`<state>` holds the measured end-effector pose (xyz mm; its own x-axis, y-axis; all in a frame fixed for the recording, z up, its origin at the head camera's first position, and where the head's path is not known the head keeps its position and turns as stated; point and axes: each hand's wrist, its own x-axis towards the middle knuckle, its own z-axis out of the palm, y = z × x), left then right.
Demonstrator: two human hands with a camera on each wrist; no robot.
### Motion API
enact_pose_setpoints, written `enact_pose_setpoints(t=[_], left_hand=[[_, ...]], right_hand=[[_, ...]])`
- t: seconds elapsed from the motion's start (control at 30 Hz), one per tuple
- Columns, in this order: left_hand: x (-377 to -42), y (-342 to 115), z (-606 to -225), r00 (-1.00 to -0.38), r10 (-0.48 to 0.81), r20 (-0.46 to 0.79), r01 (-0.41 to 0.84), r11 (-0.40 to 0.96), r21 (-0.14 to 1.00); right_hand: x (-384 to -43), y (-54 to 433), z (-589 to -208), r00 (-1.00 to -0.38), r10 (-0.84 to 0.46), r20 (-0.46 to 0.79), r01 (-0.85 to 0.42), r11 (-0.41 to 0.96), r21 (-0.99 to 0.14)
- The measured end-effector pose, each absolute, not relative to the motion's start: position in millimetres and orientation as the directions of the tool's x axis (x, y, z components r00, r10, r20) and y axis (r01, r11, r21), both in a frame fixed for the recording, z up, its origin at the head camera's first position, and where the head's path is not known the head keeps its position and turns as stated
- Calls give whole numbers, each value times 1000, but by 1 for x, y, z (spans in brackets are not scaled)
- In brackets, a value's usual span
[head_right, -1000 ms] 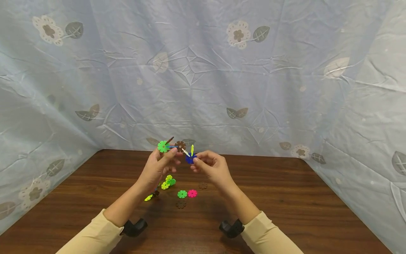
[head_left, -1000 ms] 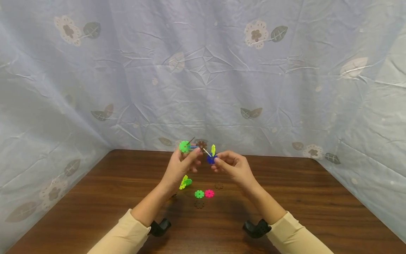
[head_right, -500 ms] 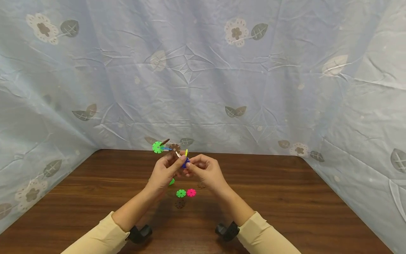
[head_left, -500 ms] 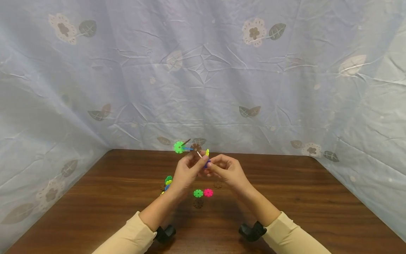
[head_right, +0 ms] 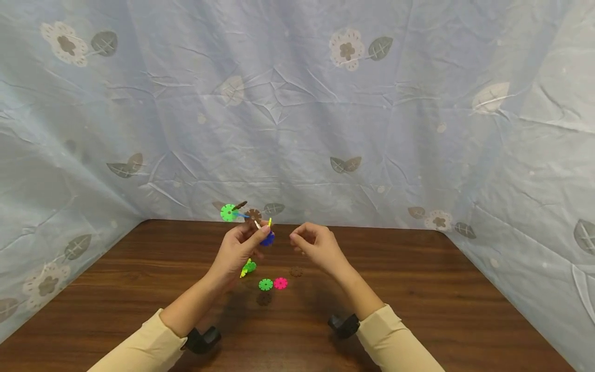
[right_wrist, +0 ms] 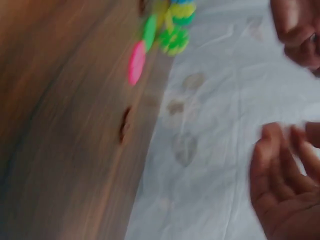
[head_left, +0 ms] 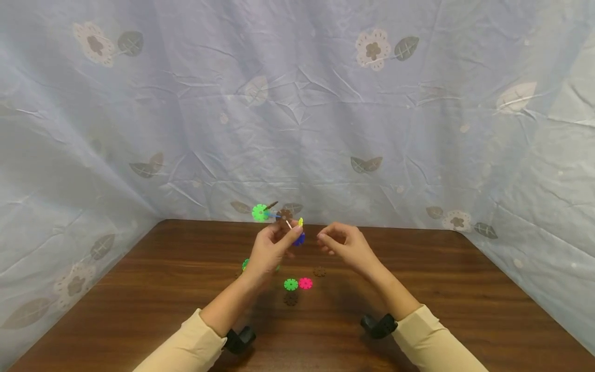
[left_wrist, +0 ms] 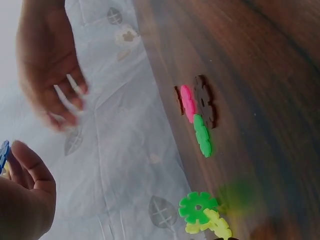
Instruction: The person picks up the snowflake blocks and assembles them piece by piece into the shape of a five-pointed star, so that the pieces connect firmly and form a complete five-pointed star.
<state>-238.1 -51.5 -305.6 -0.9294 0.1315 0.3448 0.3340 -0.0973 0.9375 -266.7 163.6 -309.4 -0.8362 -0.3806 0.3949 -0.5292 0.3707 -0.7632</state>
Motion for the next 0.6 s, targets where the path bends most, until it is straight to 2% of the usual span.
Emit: enact_pose_setpoints(t=[0.1, 0.17, 0.33, 0.6], left_hand=[[-239, -53, -308, -920, 186, 346, 336, -85, 938], [-238, -53, -309, -915, 212, 343, 334, -79, 939], [-238, -53, -310, -917, 220, 333, 325, -69, 943], [-238, -54, -308, -907, 250, 340, 333, -72, 940]], right_hand=[[-277, 167, -316, -837, -431, 336, -544, 589, -598], [-282, 166, -322, -841, -468, 271, -536, 662, -524], [-290, 158, -330, -861, -494, 121, -487, 734, -472], [-294, 148, -332, -891, -452, 49, -434, 814, -386]])
